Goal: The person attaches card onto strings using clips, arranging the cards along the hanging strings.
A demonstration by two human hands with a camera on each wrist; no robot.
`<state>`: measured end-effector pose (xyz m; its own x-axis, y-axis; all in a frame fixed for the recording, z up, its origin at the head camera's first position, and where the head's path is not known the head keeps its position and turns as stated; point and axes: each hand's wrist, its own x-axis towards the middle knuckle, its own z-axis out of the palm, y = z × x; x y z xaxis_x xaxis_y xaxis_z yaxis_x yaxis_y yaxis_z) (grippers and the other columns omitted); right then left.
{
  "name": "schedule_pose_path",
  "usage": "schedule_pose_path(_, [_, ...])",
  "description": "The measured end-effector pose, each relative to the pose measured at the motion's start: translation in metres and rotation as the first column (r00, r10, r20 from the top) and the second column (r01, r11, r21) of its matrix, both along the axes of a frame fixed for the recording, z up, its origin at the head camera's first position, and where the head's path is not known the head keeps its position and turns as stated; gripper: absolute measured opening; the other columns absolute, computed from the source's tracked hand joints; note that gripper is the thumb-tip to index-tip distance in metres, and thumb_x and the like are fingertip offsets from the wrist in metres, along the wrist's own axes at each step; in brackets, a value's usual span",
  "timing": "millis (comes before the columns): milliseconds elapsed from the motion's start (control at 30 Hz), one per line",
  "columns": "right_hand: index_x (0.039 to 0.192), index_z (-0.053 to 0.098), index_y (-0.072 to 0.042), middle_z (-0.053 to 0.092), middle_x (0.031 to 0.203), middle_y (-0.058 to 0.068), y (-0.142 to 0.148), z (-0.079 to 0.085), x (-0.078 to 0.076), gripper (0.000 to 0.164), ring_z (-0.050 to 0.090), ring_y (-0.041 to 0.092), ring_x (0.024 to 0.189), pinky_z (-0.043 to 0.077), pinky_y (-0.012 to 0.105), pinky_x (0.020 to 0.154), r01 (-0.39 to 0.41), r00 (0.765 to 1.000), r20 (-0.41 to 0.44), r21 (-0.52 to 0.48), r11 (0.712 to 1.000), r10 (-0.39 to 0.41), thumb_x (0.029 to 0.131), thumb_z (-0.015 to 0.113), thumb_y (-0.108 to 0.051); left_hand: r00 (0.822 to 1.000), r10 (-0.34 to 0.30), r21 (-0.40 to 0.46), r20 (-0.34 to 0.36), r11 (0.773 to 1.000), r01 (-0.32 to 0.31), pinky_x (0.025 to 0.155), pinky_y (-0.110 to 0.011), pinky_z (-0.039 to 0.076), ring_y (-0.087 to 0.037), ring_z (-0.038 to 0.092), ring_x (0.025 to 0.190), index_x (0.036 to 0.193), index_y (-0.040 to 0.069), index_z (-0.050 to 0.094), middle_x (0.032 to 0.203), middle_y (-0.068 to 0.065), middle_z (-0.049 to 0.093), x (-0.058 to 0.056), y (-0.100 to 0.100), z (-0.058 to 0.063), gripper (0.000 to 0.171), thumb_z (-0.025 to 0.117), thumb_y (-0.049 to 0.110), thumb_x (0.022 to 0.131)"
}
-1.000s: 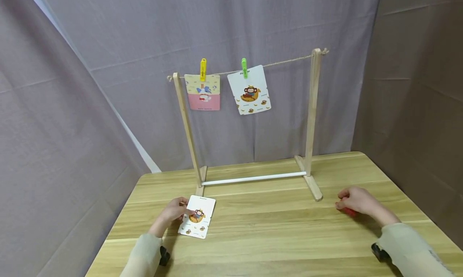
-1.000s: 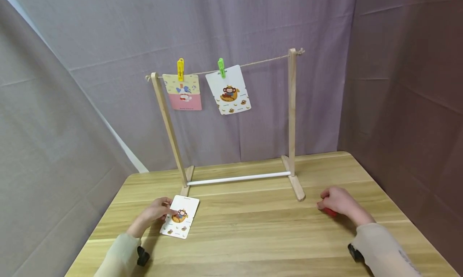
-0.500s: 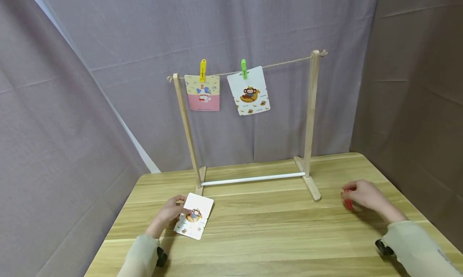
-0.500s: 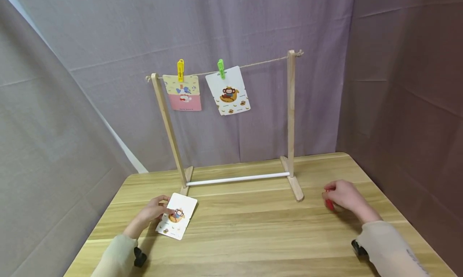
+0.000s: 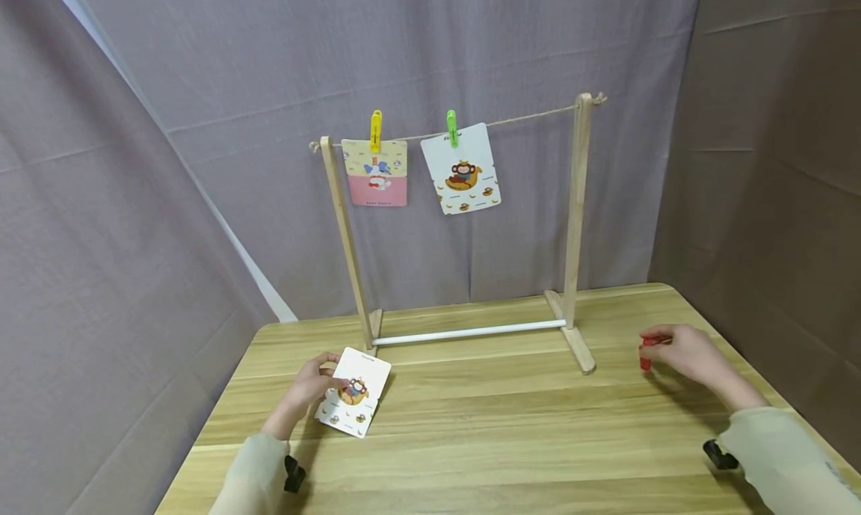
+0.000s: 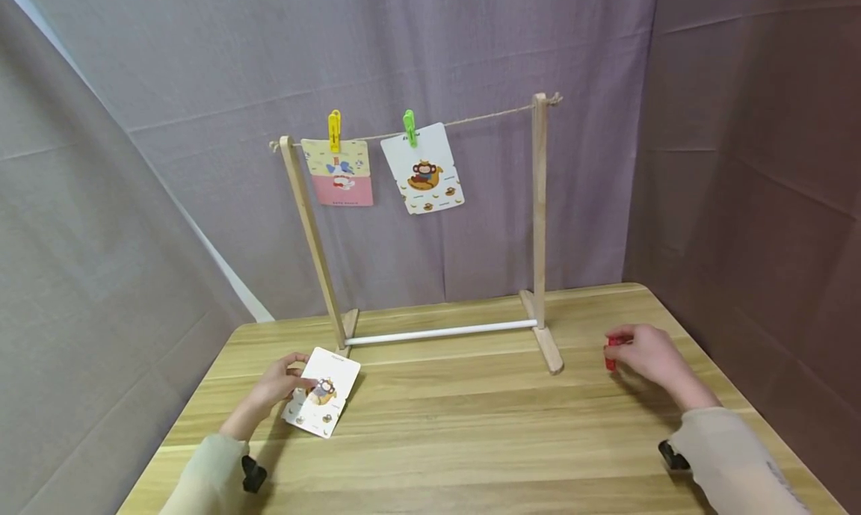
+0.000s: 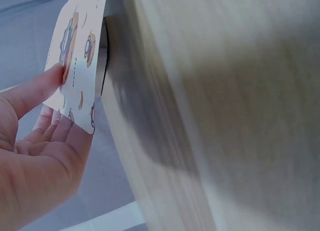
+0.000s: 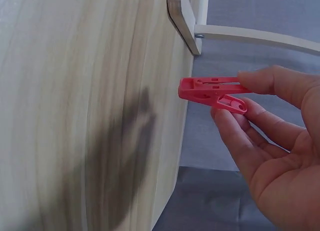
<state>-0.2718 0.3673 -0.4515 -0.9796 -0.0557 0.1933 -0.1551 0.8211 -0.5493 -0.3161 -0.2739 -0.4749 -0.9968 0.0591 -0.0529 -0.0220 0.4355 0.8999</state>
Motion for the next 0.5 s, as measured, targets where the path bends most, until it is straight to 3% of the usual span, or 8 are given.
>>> schedule_pose_path(133, [0.12,0.065,0.011,0.073,0.102,0.018,0.003,0.0,0.0,0.044,0.068,0.037,0.095,0.051,0.051,0.083,-0.002,1.0,-0.008,-0.006,1.0,0.002,0.093,0.072,-0.023,1.0,-0.01,0.023,-0.008,1.0,0.01,0.052,-0.024,0.036,-0.013,0.055,0.064,0.125,-0.005,0.052,0.078,-0.004,0.067,-0.002,-0.003,0.004,0.046,0.074,-0.003,0.084])
schedule_pose_path(367, [0.121,0.064,0.012,0.075,0.097,0.013,0.01,0.0,0.002,0.046,0.067,0.022,0.091,0.049,0.029,0.075,-0.016,1.0,-0.011,-0.034,0.999,0.016,0.093,0.072,-0.024,1.0,-0.013,0.051,-0.018,0.999,0.014,0.051,-0.023,0.037,-0.012,0.058,0.066,0.125,-0.005,0.051,0.081,-0.003,0.068,-0.005,-0.007,0.013,0.044,0.073,-0.001,0.087])
schedule_pose_path(500, [0.121,0.065,0.011,0.075,0.098,0.014,0.013,0.002,0.002,0.047,0.068,0.027,0.093,0.05,0.034,0.077,-0.005,1.0,-0.014,-0.027,1.0,0.005,0.092,0.072,-0.025,1.0,0.002,0.059,-0.024,0.998,-0.001,0.052,-0.023,0.039,-0.01,0.058,0.067,0.126,-0.005,0.051,0.085,-0.003,0.069,-0.007,-0.009,0.02,0.044,0.072,-0.001,0.087])
